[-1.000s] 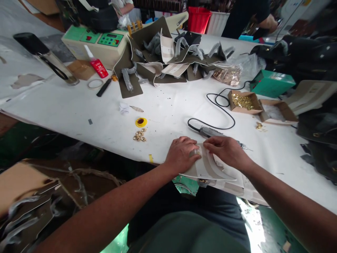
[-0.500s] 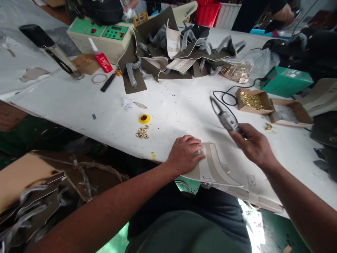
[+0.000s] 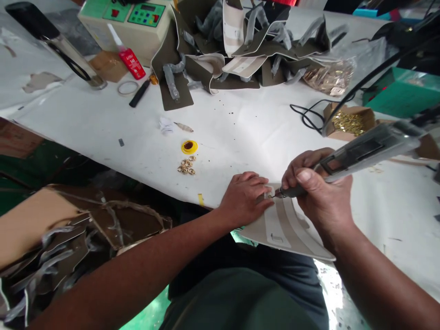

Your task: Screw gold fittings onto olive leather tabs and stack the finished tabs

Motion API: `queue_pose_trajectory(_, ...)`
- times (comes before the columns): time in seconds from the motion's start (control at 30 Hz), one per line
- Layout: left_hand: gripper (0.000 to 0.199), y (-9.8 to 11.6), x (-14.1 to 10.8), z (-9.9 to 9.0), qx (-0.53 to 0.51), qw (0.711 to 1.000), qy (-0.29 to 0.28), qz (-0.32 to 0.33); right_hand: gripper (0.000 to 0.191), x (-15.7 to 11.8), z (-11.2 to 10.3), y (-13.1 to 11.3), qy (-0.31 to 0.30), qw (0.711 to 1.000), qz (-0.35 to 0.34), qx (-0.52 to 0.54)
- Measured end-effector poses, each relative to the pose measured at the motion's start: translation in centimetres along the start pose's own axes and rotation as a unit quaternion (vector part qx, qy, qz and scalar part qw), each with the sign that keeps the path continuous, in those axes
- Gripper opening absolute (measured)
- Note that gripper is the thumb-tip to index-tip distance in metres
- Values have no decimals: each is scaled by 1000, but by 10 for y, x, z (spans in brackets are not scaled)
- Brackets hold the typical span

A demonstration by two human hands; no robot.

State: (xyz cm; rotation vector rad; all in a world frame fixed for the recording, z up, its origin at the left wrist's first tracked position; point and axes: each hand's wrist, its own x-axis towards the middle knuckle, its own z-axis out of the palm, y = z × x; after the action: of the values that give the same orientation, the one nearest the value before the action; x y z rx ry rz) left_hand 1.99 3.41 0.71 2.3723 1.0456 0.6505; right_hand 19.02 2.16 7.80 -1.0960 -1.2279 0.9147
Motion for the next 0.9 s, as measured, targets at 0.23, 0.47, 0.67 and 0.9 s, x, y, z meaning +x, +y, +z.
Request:
queue_pose_trajectory(0.23,30,-1,0,-2,3,1000,-17,1,43,-5,-3,15,37,999,-19,-29)
queue_pose_trajectory(0.47,31,-1,0,-1,4,1000,-10,5,42,-3,0,10,35,998,-18,-49)
queue_pose_trajectory(0.67,31,-2,-1,1,12,1000,-16,7,38,-2,3,11,5,998,-32,-46)
queue_pose_trajectory(0.9,32,-3,-1,2,15,1000,-10,6,33,-3,5,14,-14,998,-37,-50)
